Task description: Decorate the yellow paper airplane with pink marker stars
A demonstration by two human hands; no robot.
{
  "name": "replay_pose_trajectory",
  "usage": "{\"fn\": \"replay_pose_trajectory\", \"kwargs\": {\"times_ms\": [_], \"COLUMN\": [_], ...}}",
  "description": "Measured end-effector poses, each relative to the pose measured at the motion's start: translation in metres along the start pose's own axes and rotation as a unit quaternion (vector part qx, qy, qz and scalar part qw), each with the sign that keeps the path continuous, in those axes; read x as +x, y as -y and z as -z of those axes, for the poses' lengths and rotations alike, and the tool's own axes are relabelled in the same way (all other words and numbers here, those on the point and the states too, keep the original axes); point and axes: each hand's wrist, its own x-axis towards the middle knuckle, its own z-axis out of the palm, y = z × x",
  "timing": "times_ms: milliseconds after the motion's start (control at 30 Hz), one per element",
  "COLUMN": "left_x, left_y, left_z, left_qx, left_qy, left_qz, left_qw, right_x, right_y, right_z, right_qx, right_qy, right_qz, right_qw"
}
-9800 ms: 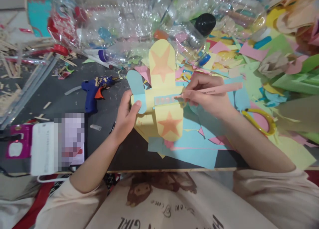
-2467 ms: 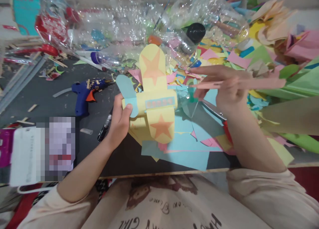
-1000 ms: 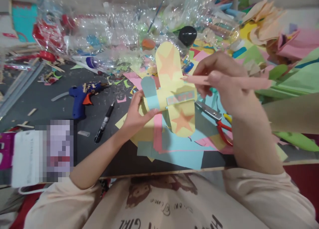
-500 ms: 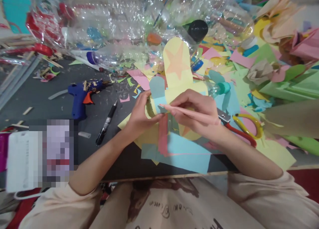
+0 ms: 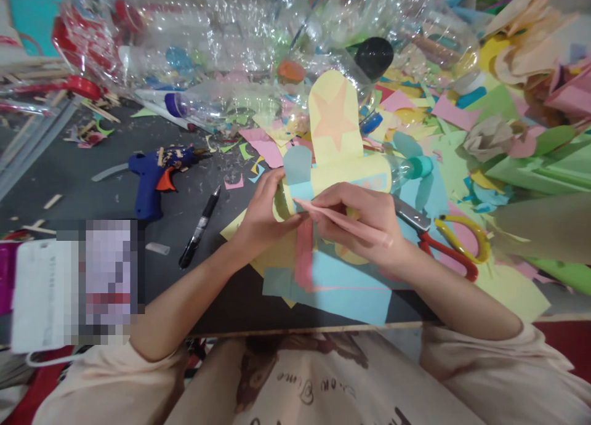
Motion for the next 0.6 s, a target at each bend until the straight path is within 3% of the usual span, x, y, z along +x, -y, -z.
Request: {"fn": "replay_pose_trajectory", "kwargs": {"times_ms": [267, 600], "left_x": [0.0005, 0.0001], "left_y": [0.0015, 0.0032], "left_z": [-0.0006, 0.0023], "left_qx": [-0.009, -0.016], "left_qy": [-0.001, 0.008], "left_qz": [-0.001, 0.02], "left_qw": [1.0, 1.0], "right_x": [0.0007, 0.001], "right_y": [0.0006, 0.0023], "right_z": [0.0035, 0.0073], "right_qx": [-0.013, 0.033], "right_qy": [-0.015, -0.035], "right_qz": [0.019, -0.017], "right_qw": [1.0, 0.999]}}
